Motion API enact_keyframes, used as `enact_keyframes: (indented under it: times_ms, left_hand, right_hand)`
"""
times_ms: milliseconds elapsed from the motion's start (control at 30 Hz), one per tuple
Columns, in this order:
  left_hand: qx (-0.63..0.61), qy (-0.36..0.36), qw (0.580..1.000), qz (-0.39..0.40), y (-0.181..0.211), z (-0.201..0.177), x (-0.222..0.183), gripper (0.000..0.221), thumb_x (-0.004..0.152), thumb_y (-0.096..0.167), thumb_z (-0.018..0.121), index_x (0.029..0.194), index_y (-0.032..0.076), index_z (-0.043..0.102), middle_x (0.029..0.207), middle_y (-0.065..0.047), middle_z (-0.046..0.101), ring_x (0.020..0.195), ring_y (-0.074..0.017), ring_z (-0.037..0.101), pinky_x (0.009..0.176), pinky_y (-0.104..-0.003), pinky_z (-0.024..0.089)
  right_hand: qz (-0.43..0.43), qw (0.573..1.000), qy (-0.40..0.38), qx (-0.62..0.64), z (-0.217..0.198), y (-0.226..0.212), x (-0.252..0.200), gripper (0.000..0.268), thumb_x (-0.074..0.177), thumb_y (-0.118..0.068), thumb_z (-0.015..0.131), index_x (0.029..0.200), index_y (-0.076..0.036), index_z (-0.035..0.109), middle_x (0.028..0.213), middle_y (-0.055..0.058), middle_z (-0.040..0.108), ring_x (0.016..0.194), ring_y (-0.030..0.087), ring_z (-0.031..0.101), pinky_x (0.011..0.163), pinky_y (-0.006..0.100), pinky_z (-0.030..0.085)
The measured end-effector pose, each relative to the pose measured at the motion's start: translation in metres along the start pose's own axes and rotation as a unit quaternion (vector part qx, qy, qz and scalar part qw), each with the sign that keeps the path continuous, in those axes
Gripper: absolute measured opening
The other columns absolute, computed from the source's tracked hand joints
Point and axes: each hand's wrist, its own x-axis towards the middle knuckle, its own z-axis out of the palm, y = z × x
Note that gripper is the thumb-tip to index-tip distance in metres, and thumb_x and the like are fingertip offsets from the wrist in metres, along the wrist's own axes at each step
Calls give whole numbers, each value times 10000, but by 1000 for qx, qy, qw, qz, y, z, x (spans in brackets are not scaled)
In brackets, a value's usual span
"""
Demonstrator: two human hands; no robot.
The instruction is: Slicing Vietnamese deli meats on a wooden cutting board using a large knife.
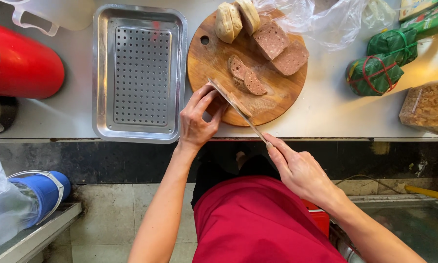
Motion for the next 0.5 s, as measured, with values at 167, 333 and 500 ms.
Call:
enact_keyframes:
  times_ms: [167, 333, 500]
  left_hand:
    - [6, -2, 1000, 4, -2, 1, -1, 366, 871, 122, 835, 1207, 65, 701, 1346, -115, 668, 1225, -322, 681, 1038, -391, 563]
    - [3, 1, 1000, -7, -8, 3, -3, 373, 865, 129, 838, 1206, 65, 700, 1339, -123, 667, 1217, -328, 681, 1036, -391, 563]
    - [41, 9, 999, 16, -4, 3, -3, 375, 858, 133, 836, 1200, 70, 695, 1313, -135, 644, 1206, -350, 669, 1026, -403, 559]
  right_hand:
    - [18, 1000, -20, -6, -7, -4, -4, 505, 1007, -372, 416, 1498, -272, 476, 598, 243, 631, 622, 443, 665, 646, 536, 502]
    - [-11, 1000, -20, -3, 1, -5, 33, 499, 1018, -374, 415, 1499, -266, 490, 714, 258, 683, 695, 461, 685, 706, 542, 521]
    - [-93, 995, 23, 15, 5, -6, 69, 465, 1057, -371, 402, 1470, -190, 517, 948, 289, 713, 893, 479, 677, 814, 542, 519]
